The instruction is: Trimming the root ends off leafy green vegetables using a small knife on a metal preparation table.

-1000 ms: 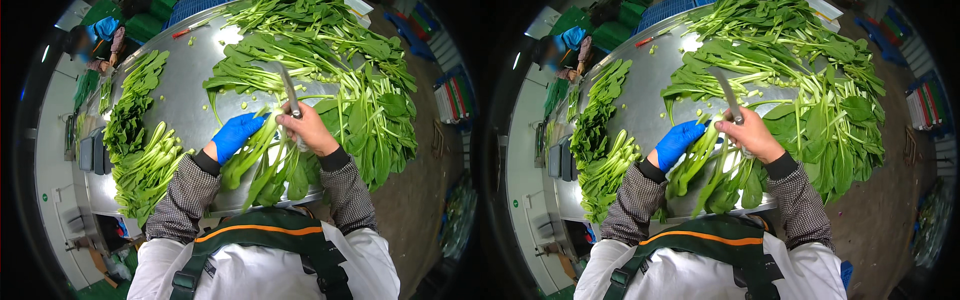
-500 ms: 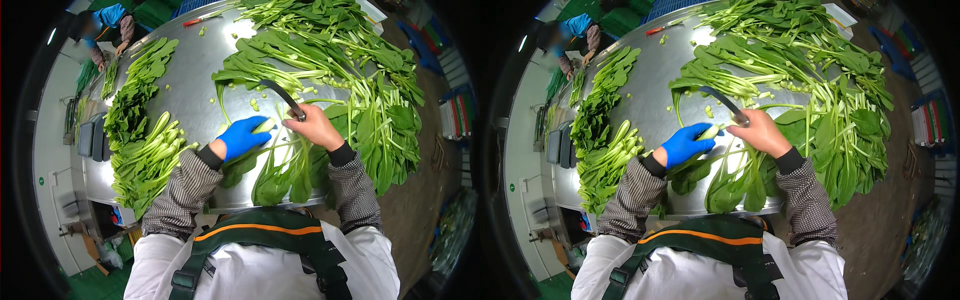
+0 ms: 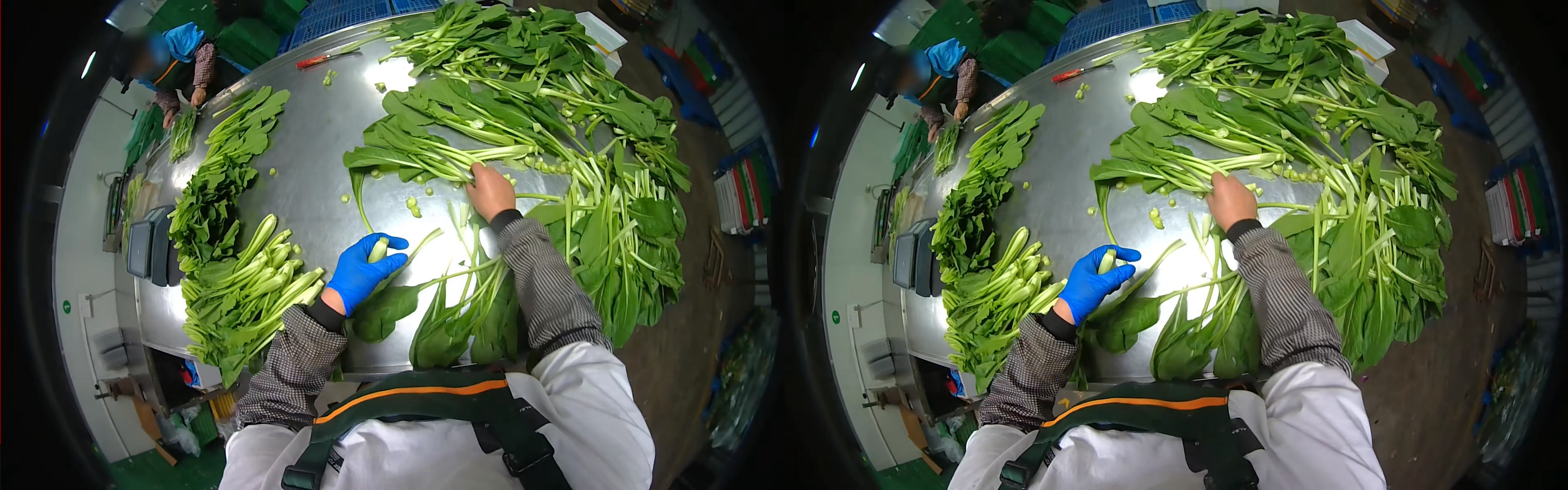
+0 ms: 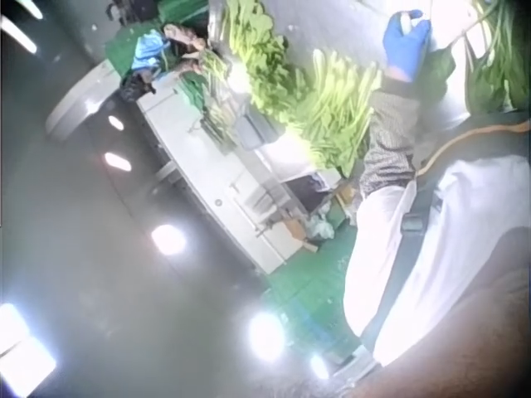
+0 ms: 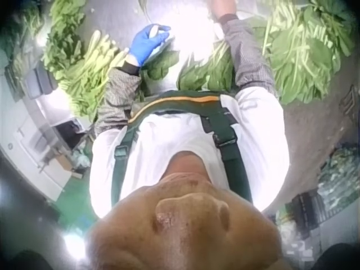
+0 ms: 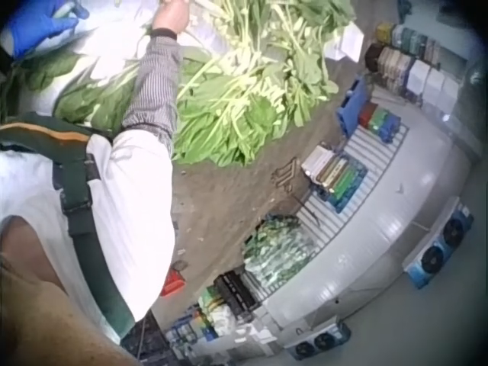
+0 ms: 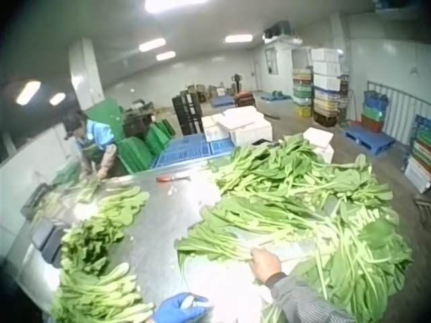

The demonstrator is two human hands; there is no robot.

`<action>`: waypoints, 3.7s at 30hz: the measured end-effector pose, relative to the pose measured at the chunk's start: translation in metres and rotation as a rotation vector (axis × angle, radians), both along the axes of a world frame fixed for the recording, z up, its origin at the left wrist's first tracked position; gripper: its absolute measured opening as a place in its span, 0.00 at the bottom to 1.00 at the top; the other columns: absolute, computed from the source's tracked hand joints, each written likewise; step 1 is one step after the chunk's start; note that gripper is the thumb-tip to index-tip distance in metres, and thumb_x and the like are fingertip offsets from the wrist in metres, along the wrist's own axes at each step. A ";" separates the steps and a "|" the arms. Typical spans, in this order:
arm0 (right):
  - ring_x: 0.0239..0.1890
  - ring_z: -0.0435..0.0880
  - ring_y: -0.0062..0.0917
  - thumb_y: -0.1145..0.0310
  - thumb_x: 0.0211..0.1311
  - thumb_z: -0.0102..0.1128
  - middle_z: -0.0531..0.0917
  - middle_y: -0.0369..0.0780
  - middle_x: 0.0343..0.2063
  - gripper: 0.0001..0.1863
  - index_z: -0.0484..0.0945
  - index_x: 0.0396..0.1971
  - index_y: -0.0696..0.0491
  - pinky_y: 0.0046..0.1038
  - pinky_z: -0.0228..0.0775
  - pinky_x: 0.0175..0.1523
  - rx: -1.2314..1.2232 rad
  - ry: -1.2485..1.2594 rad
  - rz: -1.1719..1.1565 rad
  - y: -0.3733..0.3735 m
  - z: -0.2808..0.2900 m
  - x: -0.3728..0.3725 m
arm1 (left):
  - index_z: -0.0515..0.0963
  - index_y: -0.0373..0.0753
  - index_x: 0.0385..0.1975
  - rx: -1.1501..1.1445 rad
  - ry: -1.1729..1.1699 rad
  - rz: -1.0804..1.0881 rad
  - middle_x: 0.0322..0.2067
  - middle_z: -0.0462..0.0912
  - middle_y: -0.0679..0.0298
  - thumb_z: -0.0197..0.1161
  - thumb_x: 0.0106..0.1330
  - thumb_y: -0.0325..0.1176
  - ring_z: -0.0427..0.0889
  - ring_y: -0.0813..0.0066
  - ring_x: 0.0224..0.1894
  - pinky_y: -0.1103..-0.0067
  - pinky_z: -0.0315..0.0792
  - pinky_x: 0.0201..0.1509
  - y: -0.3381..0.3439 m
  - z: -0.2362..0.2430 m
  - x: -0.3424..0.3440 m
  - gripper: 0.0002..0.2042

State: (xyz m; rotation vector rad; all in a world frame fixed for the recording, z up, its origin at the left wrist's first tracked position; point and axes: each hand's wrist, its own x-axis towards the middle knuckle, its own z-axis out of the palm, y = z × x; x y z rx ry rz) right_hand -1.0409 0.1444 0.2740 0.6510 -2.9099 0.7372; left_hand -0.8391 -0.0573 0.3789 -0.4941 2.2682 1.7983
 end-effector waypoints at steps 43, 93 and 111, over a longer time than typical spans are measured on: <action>0.17 0.68 0.10 0.62 0.60 0.63 0.73 0.29 0.18 0.11 0.77 0.30 0.55 0.16 0.59 0.21 -0.743 -1.012 0.314 0.020 0.114 0.117 | 0.77 0.36 0.49 0.125 0.242 -0.191 0.43 0.83 0.63 0.67 0.60 0.31 0.79 0.79 0.45 0.79 0.73 0.52 0.027 0.008 -0.012 0.17; 0.26 0.79 0.28 0.67 0.61 0.61 0.80 0.40 0.26 0.08 0.79 0.34 0.55 0.28 0.69 0.29 -0.612 0.034 0.273 0.027 0.155 0.112 | 0.78 0.33 0.48 0.333 0.096 -0.026 0.40 0.82 0.65 0.69 0.58 0.31 0.78 0.82 0.41 0.81 0.73 0.48 0.029 0.065 -0.014 0.18; 0.19 0.69 0.11 0.64 0.60 0.63 0.76 0.30 0.20 0.12 0.78 0.35 0.58 0.18 0.61 0.24 -0.873 -0.740 0.133 0.031 0.148 0.115 | 0.78 0.35 0.43 0.145 0.116 0.063 0.38 0.84 0.65 0.65 0.62 0.31 0.79 0.83 0.36 0.84 0.71 0.41 0.025 0.055 -0.012 0.11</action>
